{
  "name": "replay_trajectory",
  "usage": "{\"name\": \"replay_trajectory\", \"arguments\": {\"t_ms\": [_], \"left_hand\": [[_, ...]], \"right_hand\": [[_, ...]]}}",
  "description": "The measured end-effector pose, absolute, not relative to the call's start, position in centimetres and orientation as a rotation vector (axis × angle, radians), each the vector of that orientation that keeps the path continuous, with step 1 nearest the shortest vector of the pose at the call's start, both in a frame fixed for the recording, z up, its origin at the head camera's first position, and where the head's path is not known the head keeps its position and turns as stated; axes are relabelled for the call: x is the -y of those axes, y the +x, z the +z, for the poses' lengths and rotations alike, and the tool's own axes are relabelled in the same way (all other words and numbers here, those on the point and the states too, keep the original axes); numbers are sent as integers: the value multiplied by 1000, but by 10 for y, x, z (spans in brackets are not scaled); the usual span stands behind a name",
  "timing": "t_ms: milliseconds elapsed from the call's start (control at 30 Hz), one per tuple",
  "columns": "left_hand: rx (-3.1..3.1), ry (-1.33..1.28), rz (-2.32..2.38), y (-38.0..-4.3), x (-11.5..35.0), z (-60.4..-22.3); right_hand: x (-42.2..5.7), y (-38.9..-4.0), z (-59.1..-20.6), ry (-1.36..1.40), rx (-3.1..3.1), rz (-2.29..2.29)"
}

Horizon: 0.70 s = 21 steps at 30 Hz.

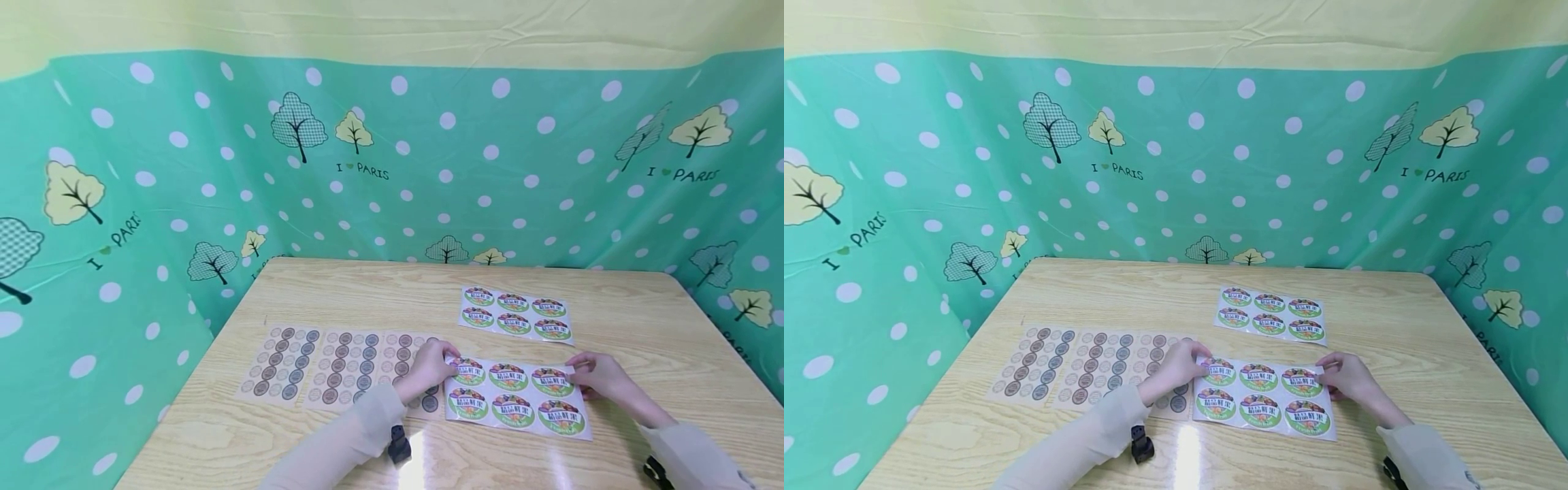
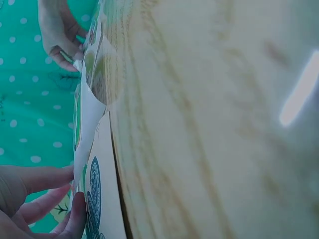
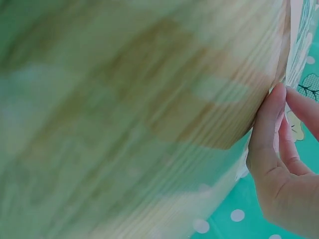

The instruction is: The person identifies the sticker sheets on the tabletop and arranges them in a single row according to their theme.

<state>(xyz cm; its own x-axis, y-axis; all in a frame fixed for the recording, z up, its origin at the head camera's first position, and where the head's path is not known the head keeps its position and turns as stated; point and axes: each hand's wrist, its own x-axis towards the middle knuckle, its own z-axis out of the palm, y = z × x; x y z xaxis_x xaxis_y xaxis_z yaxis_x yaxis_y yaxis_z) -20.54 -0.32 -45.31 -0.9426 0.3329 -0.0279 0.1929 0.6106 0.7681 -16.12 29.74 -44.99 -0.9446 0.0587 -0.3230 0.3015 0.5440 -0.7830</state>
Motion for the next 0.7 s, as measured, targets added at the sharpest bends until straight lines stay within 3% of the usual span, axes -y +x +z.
{"name": "replay_trajectory", "arguments": {"t_ms": [700], "left_hand": [[-2602,527,1265,-211,12,-441]], "right_hand": [[-304,-162,-440,79,-2719,-1105]]}}
